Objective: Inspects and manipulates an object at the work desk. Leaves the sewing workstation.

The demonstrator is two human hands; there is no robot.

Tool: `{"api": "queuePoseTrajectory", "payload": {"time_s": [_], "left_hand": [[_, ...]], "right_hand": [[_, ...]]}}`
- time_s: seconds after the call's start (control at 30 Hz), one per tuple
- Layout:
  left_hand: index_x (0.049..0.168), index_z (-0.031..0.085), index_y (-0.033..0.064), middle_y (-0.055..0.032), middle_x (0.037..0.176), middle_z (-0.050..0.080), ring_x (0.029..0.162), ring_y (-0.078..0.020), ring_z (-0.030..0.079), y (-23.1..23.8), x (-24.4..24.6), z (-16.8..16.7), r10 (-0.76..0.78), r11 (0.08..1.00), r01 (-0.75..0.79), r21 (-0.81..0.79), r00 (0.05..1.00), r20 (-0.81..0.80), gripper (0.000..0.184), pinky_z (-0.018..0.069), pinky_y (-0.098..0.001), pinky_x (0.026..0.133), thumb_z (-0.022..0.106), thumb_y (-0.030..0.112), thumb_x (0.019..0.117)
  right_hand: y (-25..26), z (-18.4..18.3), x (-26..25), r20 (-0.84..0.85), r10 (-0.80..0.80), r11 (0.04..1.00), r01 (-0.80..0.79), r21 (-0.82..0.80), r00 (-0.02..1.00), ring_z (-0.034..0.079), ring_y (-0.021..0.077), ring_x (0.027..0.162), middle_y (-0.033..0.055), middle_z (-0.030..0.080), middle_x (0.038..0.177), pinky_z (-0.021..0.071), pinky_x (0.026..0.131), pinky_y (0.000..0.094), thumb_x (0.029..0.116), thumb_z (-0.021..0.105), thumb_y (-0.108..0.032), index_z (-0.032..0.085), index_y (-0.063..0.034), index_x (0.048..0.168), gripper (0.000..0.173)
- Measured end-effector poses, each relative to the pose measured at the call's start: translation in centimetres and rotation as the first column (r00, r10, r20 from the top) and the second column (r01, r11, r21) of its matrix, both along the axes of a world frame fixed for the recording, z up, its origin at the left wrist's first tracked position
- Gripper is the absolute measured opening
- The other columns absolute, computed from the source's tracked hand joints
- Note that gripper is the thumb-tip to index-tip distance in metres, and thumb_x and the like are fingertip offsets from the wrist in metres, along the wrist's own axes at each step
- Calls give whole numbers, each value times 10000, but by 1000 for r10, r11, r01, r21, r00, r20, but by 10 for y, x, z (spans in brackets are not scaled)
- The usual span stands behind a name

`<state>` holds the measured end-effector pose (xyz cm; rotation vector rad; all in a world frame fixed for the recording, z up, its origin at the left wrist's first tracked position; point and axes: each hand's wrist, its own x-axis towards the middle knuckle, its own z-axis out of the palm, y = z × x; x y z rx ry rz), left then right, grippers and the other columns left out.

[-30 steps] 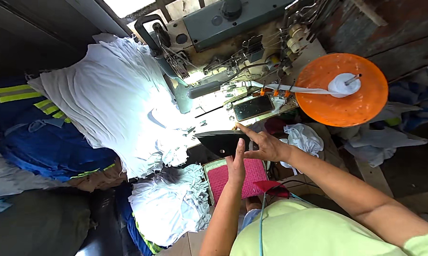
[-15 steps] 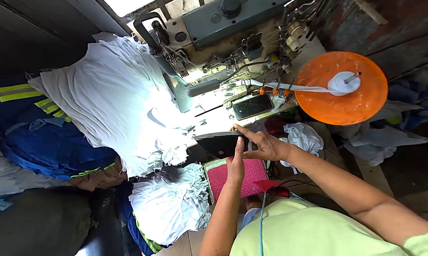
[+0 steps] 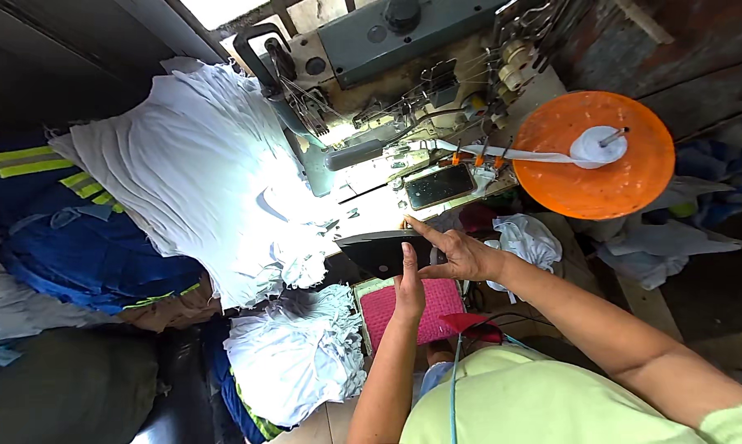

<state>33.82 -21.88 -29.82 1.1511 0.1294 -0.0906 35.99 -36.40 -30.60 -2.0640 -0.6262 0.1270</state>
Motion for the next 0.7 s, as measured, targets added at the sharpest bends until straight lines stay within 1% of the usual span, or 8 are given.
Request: {"api": "queuePoseTrajectory", "payload": {"time_s": [0.1,0.17,0.23,0.33,0.43,0.6,0.7], "left_hand": [[1248,474,-32,67,1035,693,1020,27,649,-3,0,1,64,998,-64,-19,998,-27,320,522,-228,977,321,186,1071],[1262,478,-32,63,1037,690,1017,25,650,-5,2,0,93,996,-94,-10,995,-18,312,522,-223,975,309,147,1069],[1223,503,-32,56,996,694,984,19,659,-7,3,1,128,992,-128,2,991,-31,273,533,-219,951,327,97,1059],[1124,550,-3,60,921,704,925,8,675,-10,5,2,169,986,-169,8,985,-44,221,549,-222,914,358,63,1037],[1078,569,14,69,886,708,900,16,677,-10,5,2,185,983,-184,12,982,-38,209,555,-219,893,372,46,1016],[1076,567,4,56,887,704,895,2,680,-12,8,1,223,975,-222,16,974,-51,181,557,-224,890,403,31,1005],[1092,554,-1,46,893,702,895,-2,680,-13,8,2,239,971,-239,6,969,-56,169,560,-225,885,412,12,1003]], "right_hand": [[3,2,-1,-47,1,1000,-1,7,999,532,146,633,109,608,707,469,631,295,963,606,-514,358,87,1529,862],[5,1,-1,-61,-8,1000,9,8,998,554,167,642,122,620,717,484,645,315,967,612,-493,365,81,1529,841],[5,-1,-1,-60,-23,1000,23,-3,998,575,189,647,136,632,723,494,651,337,966,616,-484,380,75,1525,824],[5,-4,0,-24,-33,999,33,-11,999,552,184,615,118,612,693,482,619,335,966,604,-500,411,69,1511,811],[5,-5,1,-11,-23,1000,23,-17,1000,566,206,612,128,618,695,495,619,363,967,603,-508,422,51,1511,801],[6,-7,1,24,-32,999,33,-41,999,606,238,626,151,647,722,514,631,390,982,582,-504,451,52,1491,765],[6,-9,1,73,-43,998,47,-48,996,574,218,580,126,618,671,490,587,365,984,577,-496,479,57,1468,742]]}}
